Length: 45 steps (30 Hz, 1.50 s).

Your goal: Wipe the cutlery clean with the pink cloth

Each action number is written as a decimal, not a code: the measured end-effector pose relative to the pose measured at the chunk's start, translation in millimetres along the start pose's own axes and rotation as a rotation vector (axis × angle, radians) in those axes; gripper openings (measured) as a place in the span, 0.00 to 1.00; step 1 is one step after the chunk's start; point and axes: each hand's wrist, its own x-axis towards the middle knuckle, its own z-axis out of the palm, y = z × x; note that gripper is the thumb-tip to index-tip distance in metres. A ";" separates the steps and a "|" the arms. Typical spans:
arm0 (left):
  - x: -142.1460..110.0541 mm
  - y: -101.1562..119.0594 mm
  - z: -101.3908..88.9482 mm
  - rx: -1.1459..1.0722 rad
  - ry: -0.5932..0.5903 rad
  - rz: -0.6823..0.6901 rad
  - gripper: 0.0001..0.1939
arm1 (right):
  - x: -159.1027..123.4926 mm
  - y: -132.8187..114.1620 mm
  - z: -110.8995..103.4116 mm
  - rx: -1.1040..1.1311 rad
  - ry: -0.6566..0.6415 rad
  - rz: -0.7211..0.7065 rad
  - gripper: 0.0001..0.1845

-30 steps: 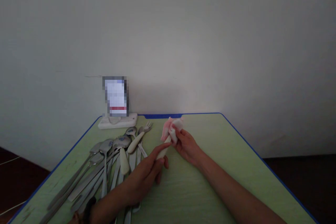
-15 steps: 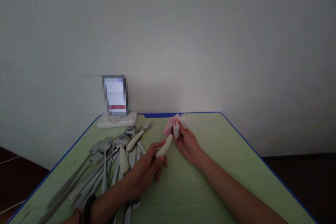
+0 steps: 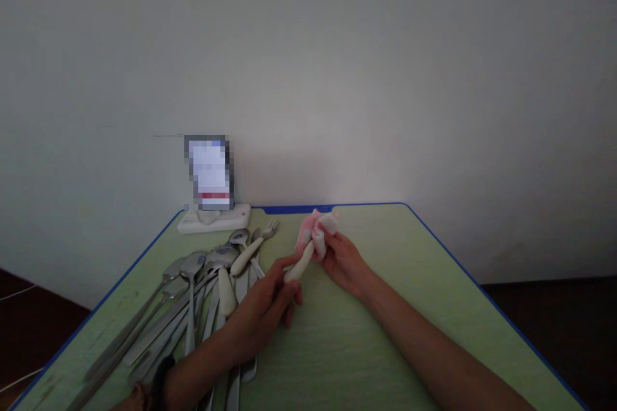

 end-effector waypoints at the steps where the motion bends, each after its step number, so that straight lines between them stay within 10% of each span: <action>1: -0.6 0.5 -0.5 0.003 -0.014 0.000 0.22 | 1.4 0.0 0.0 0.029 0.036 -0.023 0.11; 21: 6.8 2.6 1.0 -0.018 0.111 -0.087 0.10 | 0.1 -2.4 -3.2 -0.008 -0.056 0.053 0.12; 45: 4.0 9.1 -3.5 0.152 0.055 -0.078 0.19 | -9.7 -11.1 2.7 0.014 -0.227 0.259 0.14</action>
